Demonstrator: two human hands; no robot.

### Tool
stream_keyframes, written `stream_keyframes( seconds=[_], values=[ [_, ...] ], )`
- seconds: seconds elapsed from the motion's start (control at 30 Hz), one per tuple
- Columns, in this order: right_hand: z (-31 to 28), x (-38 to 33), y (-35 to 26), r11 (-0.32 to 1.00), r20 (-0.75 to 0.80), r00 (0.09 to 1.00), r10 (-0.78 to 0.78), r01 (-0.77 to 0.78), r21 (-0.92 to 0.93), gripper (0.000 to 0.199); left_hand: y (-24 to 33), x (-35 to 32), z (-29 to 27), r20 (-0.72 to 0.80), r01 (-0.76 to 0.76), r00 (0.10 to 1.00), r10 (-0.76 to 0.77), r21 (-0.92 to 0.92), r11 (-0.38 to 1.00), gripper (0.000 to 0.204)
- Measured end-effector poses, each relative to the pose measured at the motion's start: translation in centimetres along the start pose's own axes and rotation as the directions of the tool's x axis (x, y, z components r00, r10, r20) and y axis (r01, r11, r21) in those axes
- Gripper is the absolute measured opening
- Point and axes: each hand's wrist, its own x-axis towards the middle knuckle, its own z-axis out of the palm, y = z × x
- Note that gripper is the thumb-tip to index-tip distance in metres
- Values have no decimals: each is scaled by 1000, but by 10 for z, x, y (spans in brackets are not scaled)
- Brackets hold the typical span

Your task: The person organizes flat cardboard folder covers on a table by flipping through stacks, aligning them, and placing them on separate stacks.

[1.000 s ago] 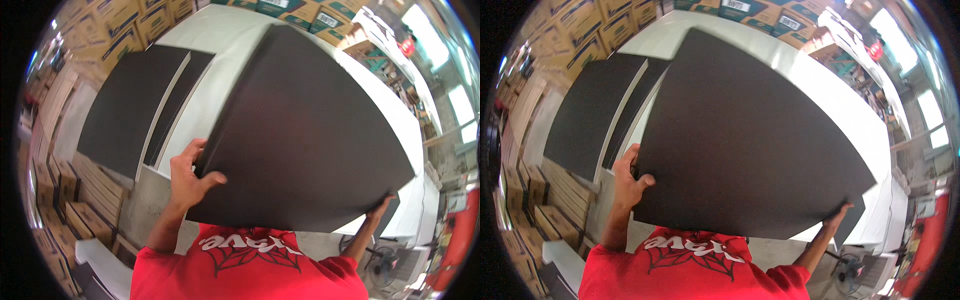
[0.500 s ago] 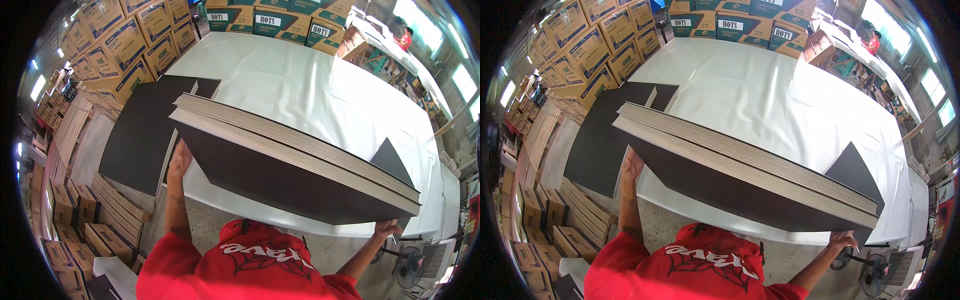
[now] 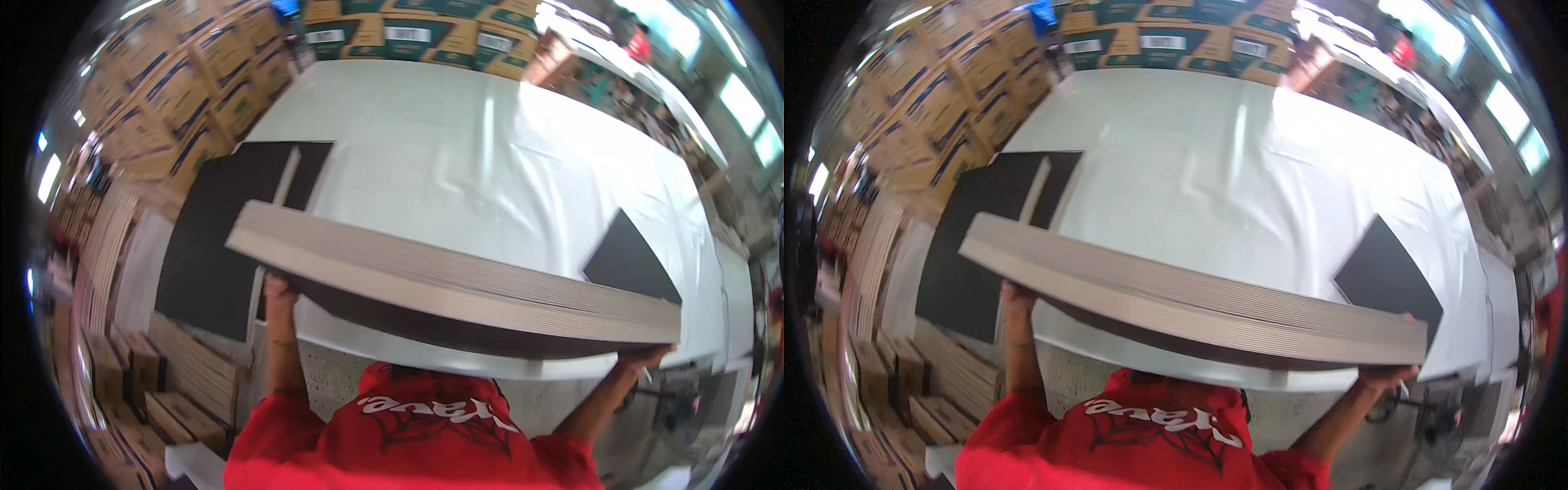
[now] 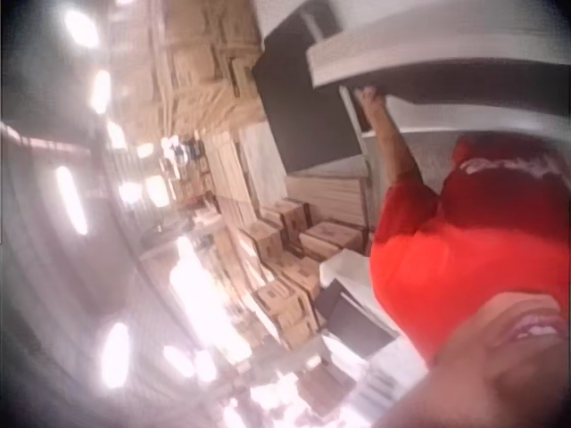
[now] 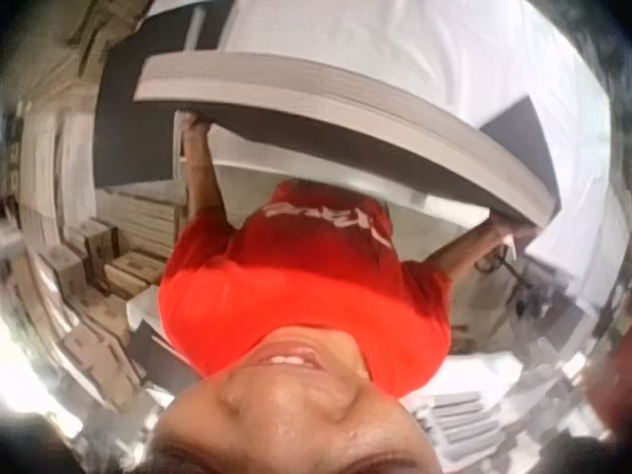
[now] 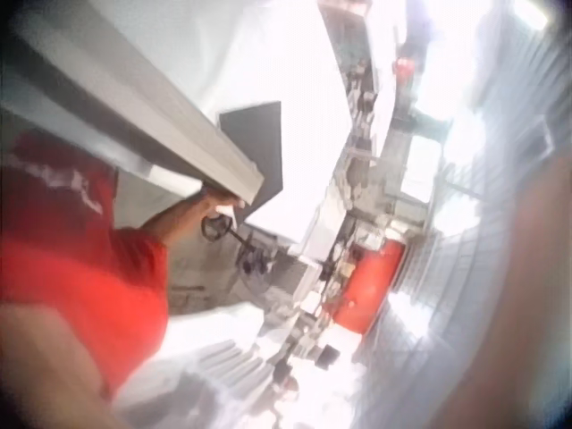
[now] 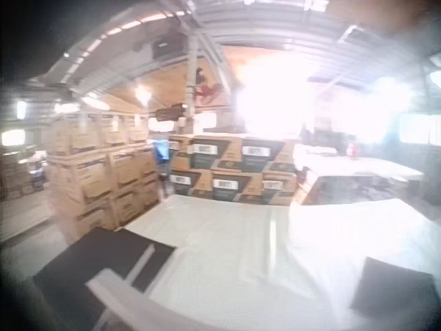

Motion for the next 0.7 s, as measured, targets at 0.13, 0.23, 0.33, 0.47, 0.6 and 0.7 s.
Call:
stream_keyframes(
  seconds=[0.13, 0.23, 0.33, 0.47, 0.6, 0.7],
  values=[
    [-9, 8, 26, 996, 335, 938, -91, 83, 40, 84, 29, 10, -45, 30, 62, 998, -58, -196, 979, 65],
    [22, 12, 20, 995, 370, 927, 63, -32, -89, 105, 31, 17, -72, 207, -42, 977, 51, -51, 998, 84],
    [42, 13, -7, 977, 405, 913, 49, 41, -209, 105, 70, 21, -32, 93, -237, 971, 219, 449, 861, 90],
    [41, 3, 4, 946, 284, 945, 165, -70, -318, 101, 147, -8, 161, 450, -544, 771, 450, 833, 98, 86],
    [33, 1, -2, 967, 363, 919, 151, -60, -249, 89, 167, -25, 360, 909, -878, 417, -17, 397, -268, 82],
    [31, -2, -5, 978, 432, 890, 143, -62, -197, 88, 152, -14, 365, 838, -884, 458, -297, 396, -248, 83]
  ],
)
